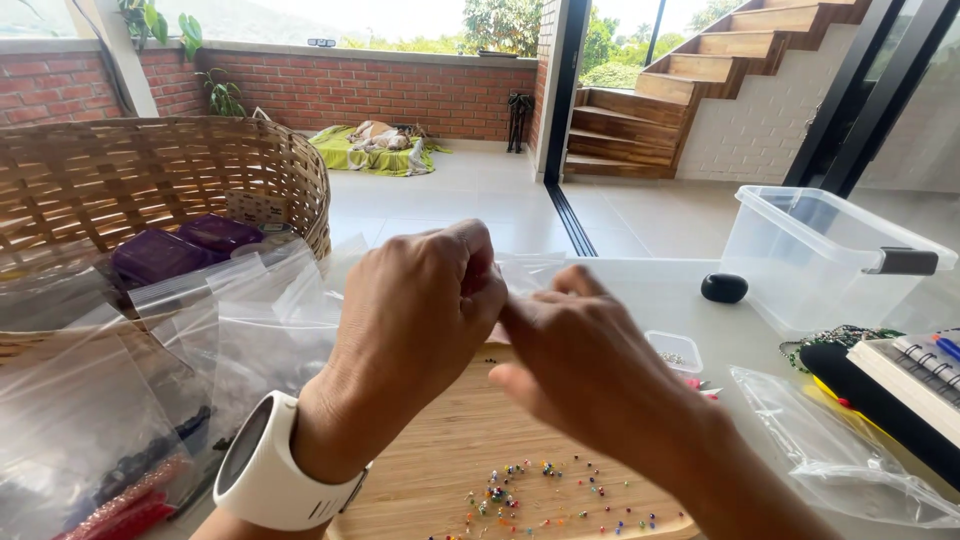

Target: Picking up small beads from a wooden tray and placing them into a small plastic bag

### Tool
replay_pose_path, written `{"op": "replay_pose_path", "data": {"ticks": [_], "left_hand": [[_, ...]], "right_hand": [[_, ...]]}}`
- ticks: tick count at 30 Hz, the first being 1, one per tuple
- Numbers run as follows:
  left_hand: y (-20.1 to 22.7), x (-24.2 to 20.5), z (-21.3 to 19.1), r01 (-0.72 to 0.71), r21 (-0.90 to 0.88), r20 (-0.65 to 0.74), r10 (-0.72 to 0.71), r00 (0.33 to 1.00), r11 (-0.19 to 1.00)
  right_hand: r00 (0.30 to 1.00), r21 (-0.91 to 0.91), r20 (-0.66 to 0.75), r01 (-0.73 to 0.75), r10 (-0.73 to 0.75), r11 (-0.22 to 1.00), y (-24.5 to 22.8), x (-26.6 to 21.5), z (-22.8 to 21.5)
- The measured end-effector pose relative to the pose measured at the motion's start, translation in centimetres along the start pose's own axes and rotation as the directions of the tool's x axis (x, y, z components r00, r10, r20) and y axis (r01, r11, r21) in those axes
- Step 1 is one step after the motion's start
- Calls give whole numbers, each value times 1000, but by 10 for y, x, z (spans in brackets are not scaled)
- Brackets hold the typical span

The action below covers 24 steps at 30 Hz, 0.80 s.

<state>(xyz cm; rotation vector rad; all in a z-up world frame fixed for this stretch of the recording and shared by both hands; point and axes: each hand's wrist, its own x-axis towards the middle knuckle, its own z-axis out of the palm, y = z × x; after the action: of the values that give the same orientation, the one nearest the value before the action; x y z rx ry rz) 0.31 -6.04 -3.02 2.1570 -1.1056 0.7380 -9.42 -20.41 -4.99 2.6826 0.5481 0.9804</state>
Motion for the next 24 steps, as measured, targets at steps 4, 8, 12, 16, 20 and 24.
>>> {"op": "replay_pose_path", "data": {"ticks": [4,8,12,16,20,24], "left_hand": [[7,-3,-1,-161,-163,71,175,982,973],[-17,1,-14,-295,-497,138,410,902,816],[-12,-1,-20,24,-696,476,436,764,718],[0,-5,-12,-115,-415,469,320,823,903],[-16,-3,0,-200,-450,331,371,868,870],[-49,-11,9,-208,-439,175,311,934,874]], "right_hand": [[988,287,155,-64,20,956,12,-3,-27],[957,522,235,23,-169,853,7,-2,-55],[971,507,176,54,-164,860,8,-6,-53],[970,466,236,-59,-60,883,9,-6,-50],[981,648,110,53,-162,760,25,-8,-60],[937,652,173,-341,304,677,79,-40,-45]]}}
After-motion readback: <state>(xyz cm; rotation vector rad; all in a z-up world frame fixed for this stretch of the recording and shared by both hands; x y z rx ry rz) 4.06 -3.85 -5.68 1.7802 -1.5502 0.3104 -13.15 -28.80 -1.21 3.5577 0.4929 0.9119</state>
